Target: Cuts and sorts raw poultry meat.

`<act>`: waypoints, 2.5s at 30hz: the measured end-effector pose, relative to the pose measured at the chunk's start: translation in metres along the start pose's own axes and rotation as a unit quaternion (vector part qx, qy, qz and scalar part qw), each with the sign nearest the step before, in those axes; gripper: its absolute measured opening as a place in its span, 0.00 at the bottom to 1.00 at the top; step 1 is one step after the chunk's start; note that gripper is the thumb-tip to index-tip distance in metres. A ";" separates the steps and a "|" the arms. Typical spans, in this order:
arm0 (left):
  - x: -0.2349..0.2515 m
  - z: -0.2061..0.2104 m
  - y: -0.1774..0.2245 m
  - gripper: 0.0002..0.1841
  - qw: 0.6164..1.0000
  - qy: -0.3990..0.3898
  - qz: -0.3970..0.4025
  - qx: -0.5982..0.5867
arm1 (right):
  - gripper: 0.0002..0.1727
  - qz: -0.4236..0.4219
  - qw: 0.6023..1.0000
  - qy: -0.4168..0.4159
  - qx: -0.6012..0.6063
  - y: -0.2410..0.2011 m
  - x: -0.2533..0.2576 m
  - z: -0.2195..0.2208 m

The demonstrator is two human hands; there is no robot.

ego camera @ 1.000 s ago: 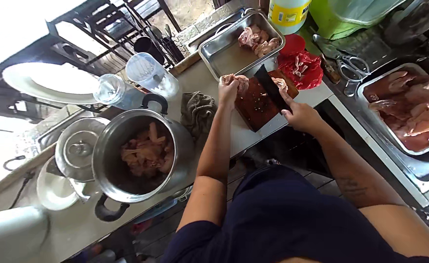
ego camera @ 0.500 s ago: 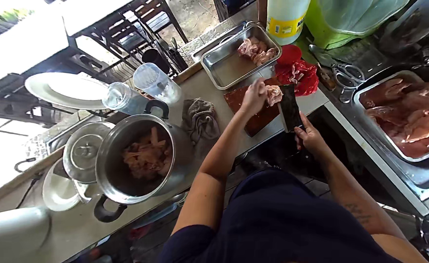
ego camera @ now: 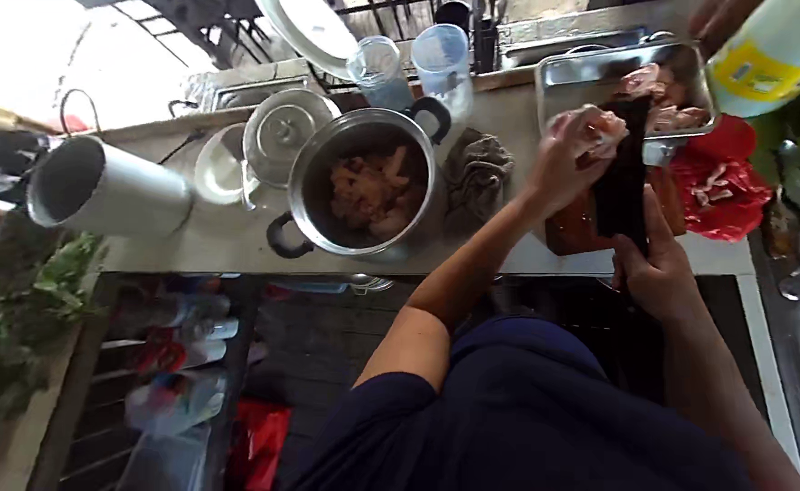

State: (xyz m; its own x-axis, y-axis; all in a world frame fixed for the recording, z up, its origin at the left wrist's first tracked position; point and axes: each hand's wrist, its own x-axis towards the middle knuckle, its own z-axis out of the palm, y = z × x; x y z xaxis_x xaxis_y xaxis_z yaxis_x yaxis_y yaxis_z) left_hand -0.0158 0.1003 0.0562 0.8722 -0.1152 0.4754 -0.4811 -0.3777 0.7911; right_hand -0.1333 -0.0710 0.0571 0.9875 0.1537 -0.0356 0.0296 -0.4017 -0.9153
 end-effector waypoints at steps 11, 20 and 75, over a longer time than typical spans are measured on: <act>-0.049 -0.217 -0.003 0.58 0.864 0.072 -0.303 0.395 | 0.37 -0.098 0.990 -0.038 -0.093 -0.033 0.070 0.019; -0.029 -0.048 -0.067 0.45 0.797 -0.335 -0.292 0.409 | 0.36 0.198 0.963 0.178 -0.042 0.061 -0.035 -0.043; -0.178 0.019 -0.084 0.34 0.898 -0.259 0.091 0.345 | 0.35 0.196 0.980 0.017 -0.039 0.133 -0.114 -0.090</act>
State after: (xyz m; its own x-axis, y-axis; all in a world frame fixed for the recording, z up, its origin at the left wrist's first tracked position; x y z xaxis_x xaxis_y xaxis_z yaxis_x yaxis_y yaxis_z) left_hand -0.1296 0.1351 -0.1019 0.7954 -0.5760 0.1886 -0.6055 -0.7685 0.2068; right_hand -0.2279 -0.2231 -0.0250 0.9298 -0.0550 -0.3640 -0.3425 -0.4916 -0.8006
